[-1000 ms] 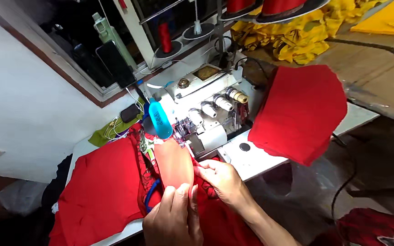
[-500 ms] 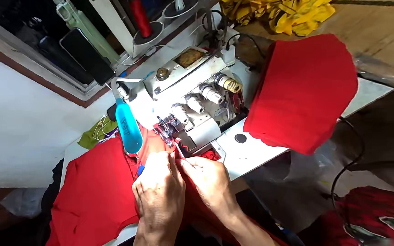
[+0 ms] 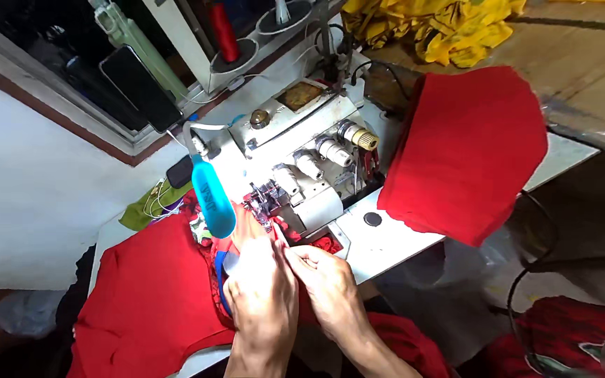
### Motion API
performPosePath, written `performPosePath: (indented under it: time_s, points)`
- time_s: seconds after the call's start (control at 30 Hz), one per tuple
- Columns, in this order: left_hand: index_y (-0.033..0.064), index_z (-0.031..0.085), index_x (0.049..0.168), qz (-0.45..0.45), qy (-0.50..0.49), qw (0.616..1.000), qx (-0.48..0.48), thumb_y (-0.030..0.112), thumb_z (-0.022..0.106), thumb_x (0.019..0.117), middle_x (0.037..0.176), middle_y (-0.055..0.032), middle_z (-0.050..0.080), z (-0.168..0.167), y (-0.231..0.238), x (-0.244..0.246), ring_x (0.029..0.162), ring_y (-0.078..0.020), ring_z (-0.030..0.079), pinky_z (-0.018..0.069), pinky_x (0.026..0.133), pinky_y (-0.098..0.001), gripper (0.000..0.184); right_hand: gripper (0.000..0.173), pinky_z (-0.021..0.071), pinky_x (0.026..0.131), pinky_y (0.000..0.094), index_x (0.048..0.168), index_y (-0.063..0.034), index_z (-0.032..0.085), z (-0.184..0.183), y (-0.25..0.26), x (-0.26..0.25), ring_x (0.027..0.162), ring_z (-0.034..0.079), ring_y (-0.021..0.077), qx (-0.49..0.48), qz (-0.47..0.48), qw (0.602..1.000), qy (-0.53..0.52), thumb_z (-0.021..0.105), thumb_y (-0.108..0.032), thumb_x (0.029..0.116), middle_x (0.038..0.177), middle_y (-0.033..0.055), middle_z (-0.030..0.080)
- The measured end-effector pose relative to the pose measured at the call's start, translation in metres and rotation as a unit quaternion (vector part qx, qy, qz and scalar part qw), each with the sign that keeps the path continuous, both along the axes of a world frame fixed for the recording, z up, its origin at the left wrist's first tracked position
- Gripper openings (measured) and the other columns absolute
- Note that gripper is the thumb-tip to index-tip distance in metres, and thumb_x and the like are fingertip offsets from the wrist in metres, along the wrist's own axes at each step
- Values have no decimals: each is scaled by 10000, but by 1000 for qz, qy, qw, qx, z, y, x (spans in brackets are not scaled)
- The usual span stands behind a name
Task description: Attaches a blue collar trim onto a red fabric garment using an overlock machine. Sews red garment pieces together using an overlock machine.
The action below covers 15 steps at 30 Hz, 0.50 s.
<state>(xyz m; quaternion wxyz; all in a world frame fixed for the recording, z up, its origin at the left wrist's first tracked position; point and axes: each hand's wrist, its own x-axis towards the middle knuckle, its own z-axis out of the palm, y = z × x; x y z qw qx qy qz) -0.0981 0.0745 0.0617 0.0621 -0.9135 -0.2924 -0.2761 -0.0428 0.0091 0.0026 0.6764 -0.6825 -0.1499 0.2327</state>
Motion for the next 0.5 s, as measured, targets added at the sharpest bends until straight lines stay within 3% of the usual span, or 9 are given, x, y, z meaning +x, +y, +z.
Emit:
performPosePath:
  time_s: [0.07,0.13,0.23,0.27,0.3,0.37,0.4,0.43,0.5]
  points:
    - [60,769,911,-46,-27,997,-58,156,669,913,845,-44,740,-4,-9,-27,770,-148,728,598,640,-299,139,156,575,744,219,953,-158,794,-3,-5,0,818,694,14,29,32,998,52,683,-265,970,852,-63,745]
    - [-33,749,1021,-51,-68,985,-152,72,682,880,987,-154,734,-14,-29,-57,857,-173,727,609,733,-289,188,133,585,759,234,1002,-90,769,-3,-8,0,840,706,62,75,49,987,132,668,-173,976,883,-5,746]
    - [-181,560,1284,11,-154,946,-286,61,755,853,1280,-338,553,-63,-54,-87,830,-171,662,577,692,-257,532,167,576,762,291,1021,-30,716,0,-3,-4,839,687,122,174,89,937,291,560,-87,1010,891,58,713]
    - [-201,481,1351,27,-161,928,-335,54,763,826,1346,-361,523,-78,-57,-92,933,-232,676,590,791,-330,647,192,575,793,308,1057,-21,692,2,1,-9,877,684,134,213,119,907,343,513,-83,1024,929,71,710]
    - [-218,480,1332,26,-164,914,-370,48,771,792,1306,-354,576,-90,-57,-98,1050,-279,680,569,940,-389,668,233,583,854,317,1132,-20,660,4,3,-16,948,692,138,253,155,873,387,457,-74,1030,1003,81,716]
    - [-147,668,1069,14,-150,924,-352,62,772,744,975,-194,742,-93,-36,-113,919,-185,739,603,880,-353,401,233,590,870,325,1113,-21,650,9,6,-25,959,702,144,308,174,827,438,440,-40,1013,1012,98,725]
    - [-84,723,995,20,-130,937,-325,18,754,752,921,-142,750,-80,-16,-124,890,-188,739,609,849,-381,266,190,602,842,326,1073,-11,667,11,5,-24,919,714,147,309,161,832,431,491,-21,1000,973,104,735]
    - [-43,749,1004,39,-111,951,-284,-24,748,753,949,-139,751,-62,9,-140,914,-231,736,606,851,-439,251,131,612,821,322,1044,-4,670,12,2,-22,886,720,146,285,141,859,401,551,-5,990,940,101,738]
    - [-60,712,1149,103,-112,968,-201,-31,682,835,1138,-250,710,-32,68,-176,1041,-386,707,567,894,-583,317,87,616,782,329,991,17,682,4,-3,-16,842,720,158,220,106,920,306,615,20,936,897,106,736]
